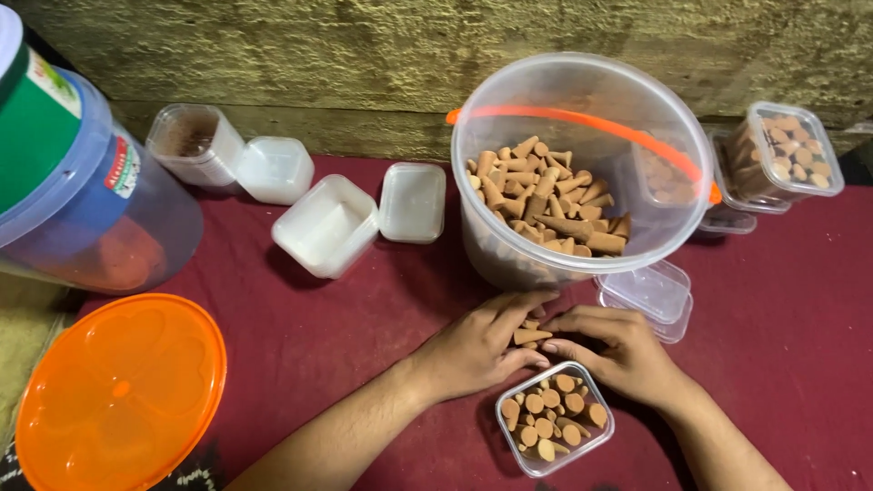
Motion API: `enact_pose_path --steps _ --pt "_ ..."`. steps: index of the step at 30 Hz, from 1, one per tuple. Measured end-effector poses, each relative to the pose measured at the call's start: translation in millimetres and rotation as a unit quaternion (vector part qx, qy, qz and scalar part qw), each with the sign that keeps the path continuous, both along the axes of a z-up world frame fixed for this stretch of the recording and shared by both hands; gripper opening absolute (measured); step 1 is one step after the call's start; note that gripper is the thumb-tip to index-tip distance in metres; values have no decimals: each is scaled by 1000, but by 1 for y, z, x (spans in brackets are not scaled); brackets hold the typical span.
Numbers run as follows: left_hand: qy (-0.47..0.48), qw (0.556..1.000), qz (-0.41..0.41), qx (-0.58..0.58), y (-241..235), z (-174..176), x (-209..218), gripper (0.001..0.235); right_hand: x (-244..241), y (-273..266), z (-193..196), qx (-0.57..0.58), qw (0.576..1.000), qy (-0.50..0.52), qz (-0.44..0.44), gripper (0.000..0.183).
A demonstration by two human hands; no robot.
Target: The person packs incense cones from a large bucket into smaller plastic containers by hand, picking up individual cones and placing them into the containers, occasionally shifting the cones to fit more inside.
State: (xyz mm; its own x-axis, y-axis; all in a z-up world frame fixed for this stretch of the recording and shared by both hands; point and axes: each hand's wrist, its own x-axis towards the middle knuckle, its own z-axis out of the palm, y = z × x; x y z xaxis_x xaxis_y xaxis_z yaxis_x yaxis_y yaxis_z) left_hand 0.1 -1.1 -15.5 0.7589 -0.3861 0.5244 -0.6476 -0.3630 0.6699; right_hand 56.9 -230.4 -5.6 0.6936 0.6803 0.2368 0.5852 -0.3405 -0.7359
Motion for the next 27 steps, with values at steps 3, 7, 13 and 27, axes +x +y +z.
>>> enact_pose_path --steps 3,7,13,27 --pt "24 1000 -7 -12 0 2 -1 73 -3 2 5 6 1000 13 -2 22" --pt "17 1000 -2 2 0 1 0 69 -4 3 7 6 1000 -1 7 18" --pt "18 1000 12 5 -1 6 -1 65 -5 1 11 39 999 27 -3 13" --pt "-4 991 85 102 1 11 -4 30 -2 -14 15 144 987 29 -62 7"
